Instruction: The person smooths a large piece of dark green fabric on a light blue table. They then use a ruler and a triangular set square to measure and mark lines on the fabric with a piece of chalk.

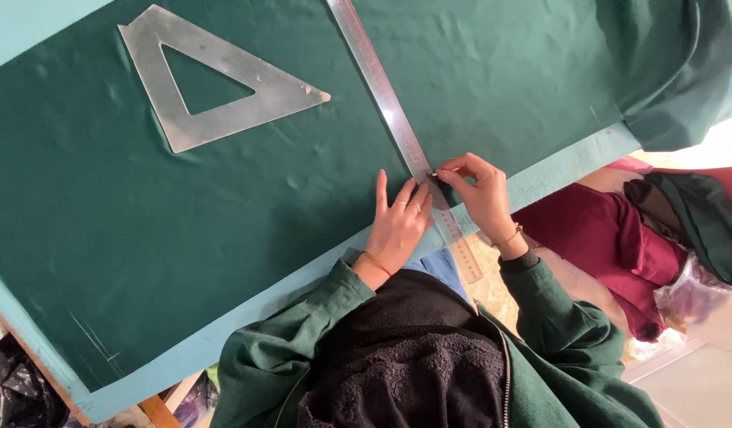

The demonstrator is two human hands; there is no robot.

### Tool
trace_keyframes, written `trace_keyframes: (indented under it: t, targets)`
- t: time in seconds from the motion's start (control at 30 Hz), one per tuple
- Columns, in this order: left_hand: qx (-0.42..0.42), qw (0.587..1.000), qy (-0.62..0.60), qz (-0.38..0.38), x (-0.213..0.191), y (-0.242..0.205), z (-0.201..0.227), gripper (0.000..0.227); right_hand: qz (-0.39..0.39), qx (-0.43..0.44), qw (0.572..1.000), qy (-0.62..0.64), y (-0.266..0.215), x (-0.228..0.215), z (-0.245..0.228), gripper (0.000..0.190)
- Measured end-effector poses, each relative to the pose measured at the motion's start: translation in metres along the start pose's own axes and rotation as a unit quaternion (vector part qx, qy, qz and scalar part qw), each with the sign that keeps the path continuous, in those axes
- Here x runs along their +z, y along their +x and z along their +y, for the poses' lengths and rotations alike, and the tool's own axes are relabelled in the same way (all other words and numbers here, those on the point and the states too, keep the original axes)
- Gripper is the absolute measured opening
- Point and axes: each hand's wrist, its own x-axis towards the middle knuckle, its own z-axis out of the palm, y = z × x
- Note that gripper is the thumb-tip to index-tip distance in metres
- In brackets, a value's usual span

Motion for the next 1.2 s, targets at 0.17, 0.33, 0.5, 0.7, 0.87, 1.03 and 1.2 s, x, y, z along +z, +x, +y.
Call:
trace_keyframes:
  t: [0.17, 0.33, 0.5, 0.7, 0.87, 1.03, 1.2]
  targets:
    - [0.028, 0.999, 0.039, -0.016, -0.005, 0.001, 0.008, 0.048, 0.011, -0.020, 0.999, -0.029, 0.000, 0.004, -0.004, 0.010]
    - [0.020, 0.997, 0.056, -0.045, -0.010, 0.001, 0.012, 0.061, 0.015, -0.048, 0.997, -0.056, -0.001, 0.005, -0.008, 0.012]
    - [0.020, 0.995, 0.069, -0.067, -0.004, -0.003, 0.012, 0.065, 0.020, -0.061, 0.996, -0.070, 0.000, 0.007, -0.001, 0.013]
    - [0.033, 0.990, 0.098, -0.093, 0.001, -0.007, 0.015, 0.073, 0.014, -0.087, 0.993, -0.074, 0.002, 0.006, -0.004, 0.012]
    - [0.035, 0.983, 0.125, -0.132, 0.004, -0.010, 0.020, 0.082, 0.010, -0.103, 0.992, -0.078, 0.002, 0.007, -0.005, 0.012]
    - [0.033, 0.979, 0.127, -0.157, -0.003, -0.008, 0.023, 0.081, 0.048, -0.148, 0.968, -0.198, 0.001, 0.002, -0.004, 0.013]
    - [0.002, 0.976, 0.090, -0.197, -0.012, -0.010, 0.023, 0.082, 0.149, -0.158, 0.947, -0.238, -0.016, -0.032, -0.013, 0.013]
